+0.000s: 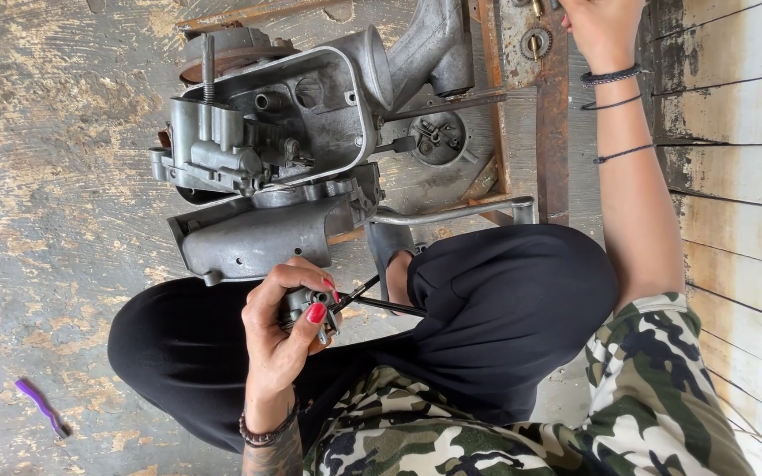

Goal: Disassembling and cleaning a motorcycle carburetor using a screwdriver and a brush.

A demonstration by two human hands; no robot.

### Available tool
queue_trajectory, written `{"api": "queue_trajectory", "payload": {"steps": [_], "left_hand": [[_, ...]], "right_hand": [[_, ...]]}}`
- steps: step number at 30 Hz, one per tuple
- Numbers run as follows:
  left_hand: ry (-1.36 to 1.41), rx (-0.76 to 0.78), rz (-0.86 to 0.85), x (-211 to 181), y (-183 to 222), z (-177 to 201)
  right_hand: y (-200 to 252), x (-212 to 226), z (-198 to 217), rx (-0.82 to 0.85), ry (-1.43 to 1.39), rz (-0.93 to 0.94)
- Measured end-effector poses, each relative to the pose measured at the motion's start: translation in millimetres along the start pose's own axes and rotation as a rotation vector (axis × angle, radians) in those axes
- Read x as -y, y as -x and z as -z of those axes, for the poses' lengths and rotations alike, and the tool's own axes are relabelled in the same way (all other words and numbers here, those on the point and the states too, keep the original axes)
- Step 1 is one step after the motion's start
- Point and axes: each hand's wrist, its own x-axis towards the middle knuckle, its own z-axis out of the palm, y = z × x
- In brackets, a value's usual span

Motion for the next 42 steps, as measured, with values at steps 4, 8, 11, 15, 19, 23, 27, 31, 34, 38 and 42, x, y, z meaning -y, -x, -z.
{"api": "queue_trajectory", "payload": {"steps": [4, 8, 11, 15, 19, 23, 27, 31, 34, 38, 42], "left_hand": [[-0.067, -0.027, -0.034, 3, 2, 1], [-0.053, -0.049, 0.027, -4, 5, -1], [-0.008, -0.081, 0.059, -11, 5, -3], [0.144, -0.058, 0.0, -24, 7, -6], [0.133, -0.049, -0.056, -40, 16, -8], [0.17, -0.031, -0.139, -48, 30, -13], [0.108, -0.024, -0.221, -60, 49, -23], [-0.058, -0.019, -0.112, -91, 70, -35], [-0.268, 0.019, -0.277, -87, 82, -43], [-0.479, -0.057, -0.519, -78, 93, -51], [-0.591, -0.088, -0.565, -87, 113, -59]], "right_hand": [[8, -7, 16, -0.021, 0.004, 0.031], [14, -5, 32, -0.071, -0.067, 0.028], [28, -9, 42, -0.154, -0.239, -0.054], [68, 22, 60, -0.074, -0.242, 0.072], [111, 73, 75, 0.006, -0.301, -0.054], [157, 124, 105, 0.124, -0.193, -0.049], [214, 172, 113, 0.047, -0.315, -0.034], [267, 272, 67, -0.032, -0.535, -0.025], [300, 309, 41, 0.033, -0.56, 0.014], [327, 333, 21, 0.11, -0.779, 0.158], [342, 369, 23, 0.106, -0.666, 0.314]]}}
